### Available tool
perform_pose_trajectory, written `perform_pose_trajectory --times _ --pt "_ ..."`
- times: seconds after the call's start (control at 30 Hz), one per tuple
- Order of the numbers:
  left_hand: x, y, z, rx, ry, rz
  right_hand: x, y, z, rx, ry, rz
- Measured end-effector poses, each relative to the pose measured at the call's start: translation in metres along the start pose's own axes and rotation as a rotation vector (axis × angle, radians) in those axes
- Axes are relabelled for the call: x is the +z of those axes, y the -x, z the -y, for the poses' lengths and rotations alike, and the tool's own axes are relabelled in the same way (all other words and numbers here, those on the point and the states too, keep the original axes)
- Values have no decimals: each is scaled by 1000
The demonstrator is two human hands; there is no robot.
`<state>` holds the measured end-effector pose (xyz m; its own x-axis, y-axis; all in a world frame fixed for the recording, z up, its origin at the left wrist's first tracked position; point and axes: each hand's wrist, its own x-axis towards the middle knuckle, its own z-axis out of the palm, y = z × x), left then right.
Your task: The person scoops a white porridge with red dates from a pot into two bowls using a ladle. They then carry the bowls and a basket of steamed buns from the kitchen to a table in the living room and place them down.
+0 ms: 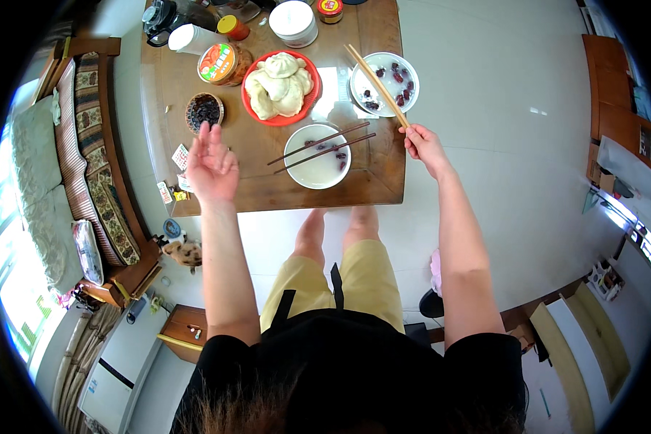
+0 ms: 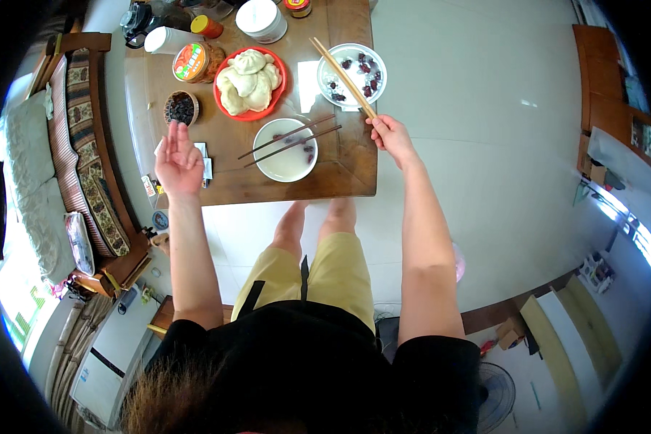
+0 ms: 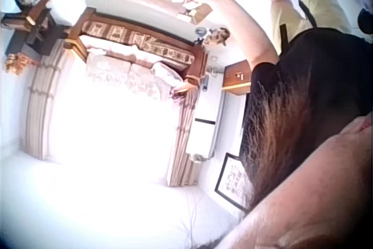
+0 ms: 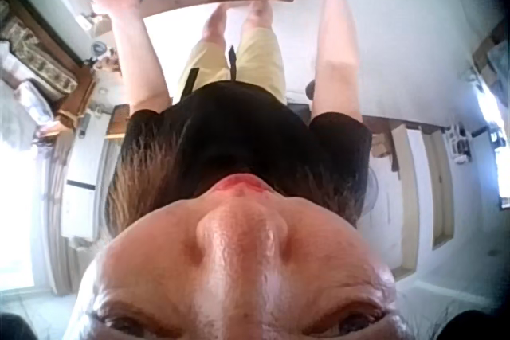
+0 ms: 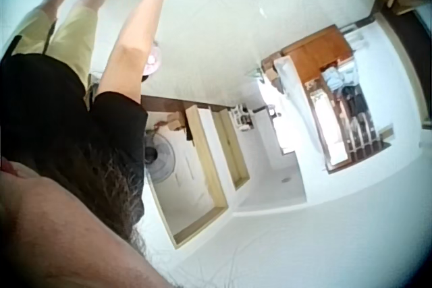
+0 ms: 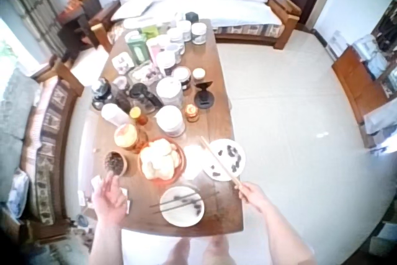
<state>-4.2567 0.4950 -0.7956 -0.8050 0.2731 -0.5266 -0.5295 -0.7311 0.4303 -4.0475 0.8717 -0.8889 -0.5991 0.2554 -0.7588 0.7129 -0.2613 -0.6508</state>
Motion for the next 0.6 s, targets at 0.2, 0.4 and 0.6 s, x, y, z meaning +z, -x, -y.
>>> perform_pose_trajectory --times 0.2,0.4,0.6 --pt "2 25 28 -45 -40 -41 7 1 8 101 -160 -4" --pt "21 35 32 -64 -147 -63 9 33 21 77 -274 -239" --pt "53 78 64 -189 -528 -2 -19 126 -39 2 -292 -449"
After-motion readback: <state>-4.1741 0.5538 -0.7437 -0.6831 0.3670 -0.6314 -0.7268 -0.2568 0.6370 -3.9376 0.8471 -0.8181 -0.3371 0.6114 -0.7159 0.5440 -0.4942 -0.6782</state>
